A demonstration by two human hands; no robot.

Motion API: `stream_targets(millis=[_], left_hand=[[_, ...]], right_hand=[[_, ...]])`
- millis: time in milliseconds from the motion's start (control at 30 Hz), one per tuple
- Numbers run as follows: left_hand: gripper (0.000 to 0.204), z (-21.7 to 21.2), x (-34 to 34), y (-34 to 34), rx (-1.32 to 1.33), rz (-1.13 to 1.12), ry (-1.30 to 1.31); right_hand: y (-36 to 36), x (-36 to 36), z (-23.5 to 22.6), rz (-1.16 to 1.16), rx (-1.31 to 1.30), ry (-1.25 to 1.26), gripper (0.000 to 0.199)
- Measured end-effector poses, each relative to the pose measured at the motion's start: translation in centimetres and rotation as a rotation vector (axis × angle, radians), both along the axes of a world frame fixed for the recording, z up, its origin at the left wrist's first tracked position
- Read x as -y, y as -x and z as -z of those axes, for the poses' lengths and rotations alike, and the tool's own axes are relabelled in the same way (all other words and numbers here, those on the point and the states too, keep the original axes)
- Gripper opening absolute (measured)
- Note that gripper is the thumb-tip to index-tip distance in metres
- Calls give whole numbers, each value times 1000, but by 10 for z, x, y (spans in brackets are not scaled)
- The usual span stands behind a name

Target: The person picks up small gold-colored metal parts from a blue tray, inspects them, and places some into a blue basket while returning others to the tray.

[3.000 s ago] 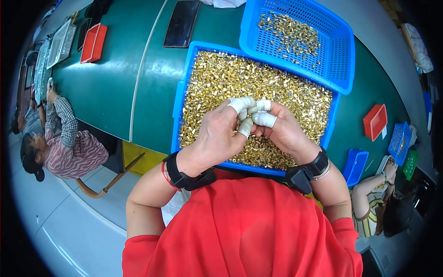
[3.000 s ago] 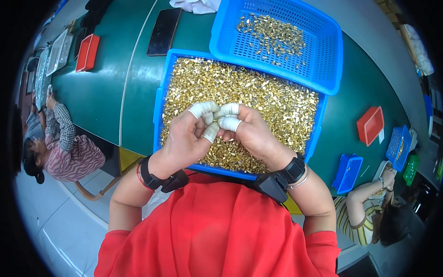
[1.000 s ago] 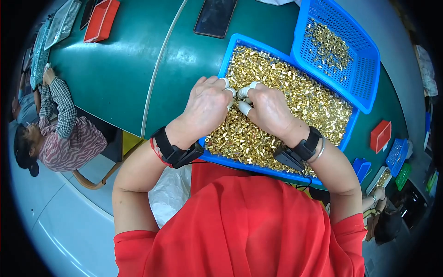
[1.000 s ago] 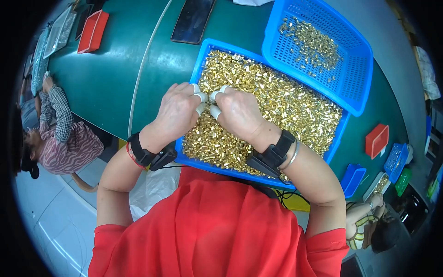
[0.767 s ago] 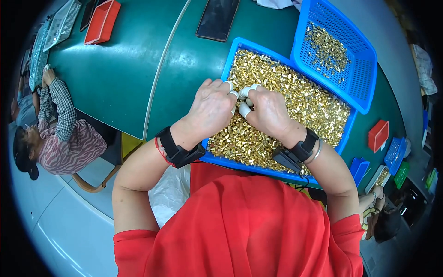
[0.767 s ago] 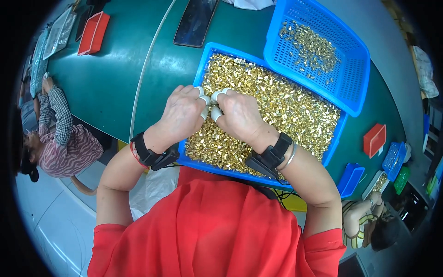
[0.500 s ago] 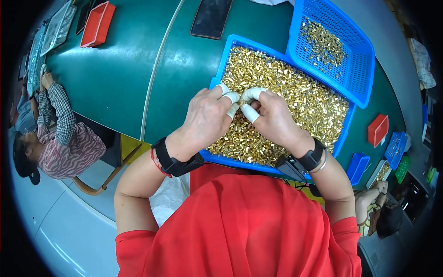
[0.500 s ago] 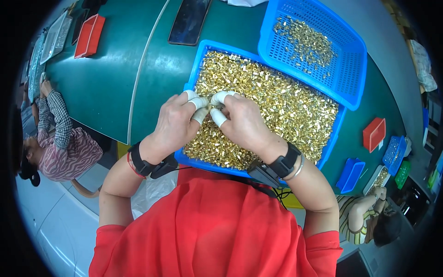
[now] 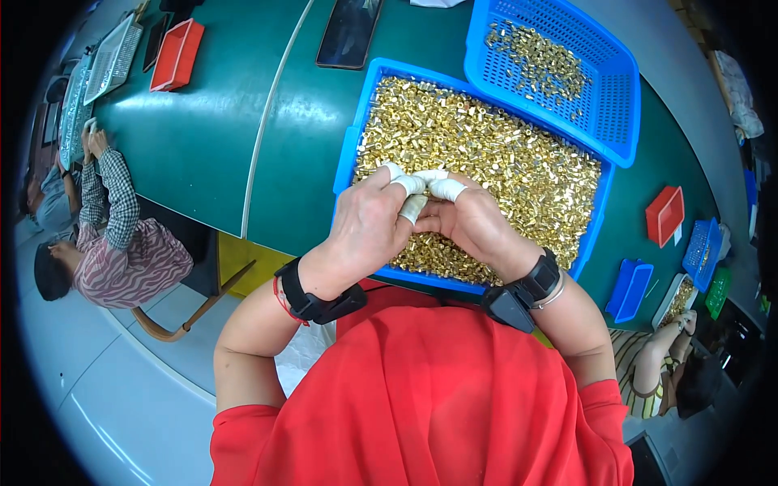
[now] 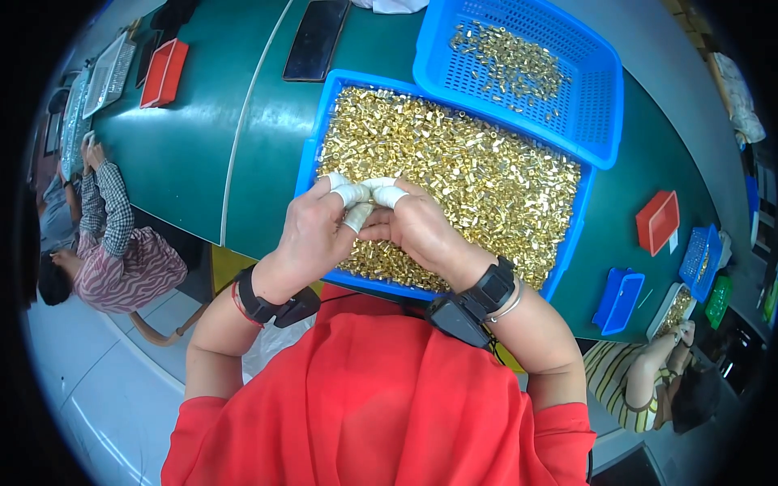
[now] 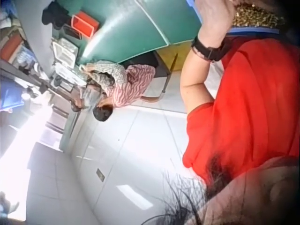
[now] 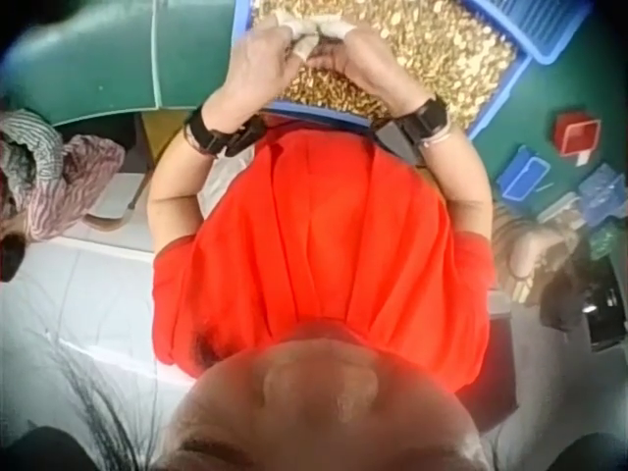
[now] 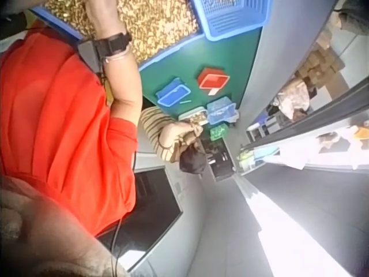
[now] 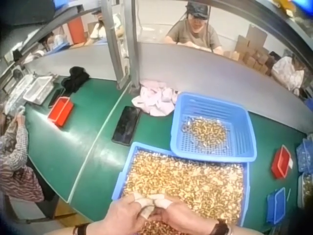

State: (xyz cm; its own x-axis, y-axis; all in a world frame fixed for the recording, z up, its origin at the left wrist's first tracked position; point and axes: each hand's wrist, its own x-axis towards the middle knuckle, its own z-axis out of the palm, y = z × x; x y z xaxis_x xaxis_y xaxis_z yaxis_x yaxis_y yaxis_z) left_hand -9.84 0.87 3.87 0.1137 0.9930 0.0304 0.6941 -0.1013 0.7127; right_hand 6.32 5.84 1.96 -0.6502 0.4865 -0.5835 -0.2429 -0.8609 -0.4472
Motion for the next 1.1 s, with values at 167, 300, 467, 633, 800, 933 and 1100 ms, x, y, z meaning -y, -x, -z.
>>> stream_targets(millis=[167,300,467,633,800,933,1100], left_hand=[[15,-5,4,-14,28,-40,-17],[20,-12,5,-25,-9,-66,30],[21,-20,3,-37,1,-96,17],[23,-22,3,-44,38,-107,-18],[24,-33,6,-49,77,-175,-34],[23,-28,13,-41,111,-227,-66],[20,-21,13,-25,111,-235,-38]], right_hand=[[-13,3,-4,-20,31,-56,26],[-23,4,-3,-58,46,-127,26],[-35,-1,-7,-114,67,-190,25],[-45,-6,-11,-137,46,-199,24],[-50,-10,-11,-89,-14,-163,24],[-52,-11,-5,-84,-100,-100,23],[-45,-7,-15,-62,-79,-25,21]])
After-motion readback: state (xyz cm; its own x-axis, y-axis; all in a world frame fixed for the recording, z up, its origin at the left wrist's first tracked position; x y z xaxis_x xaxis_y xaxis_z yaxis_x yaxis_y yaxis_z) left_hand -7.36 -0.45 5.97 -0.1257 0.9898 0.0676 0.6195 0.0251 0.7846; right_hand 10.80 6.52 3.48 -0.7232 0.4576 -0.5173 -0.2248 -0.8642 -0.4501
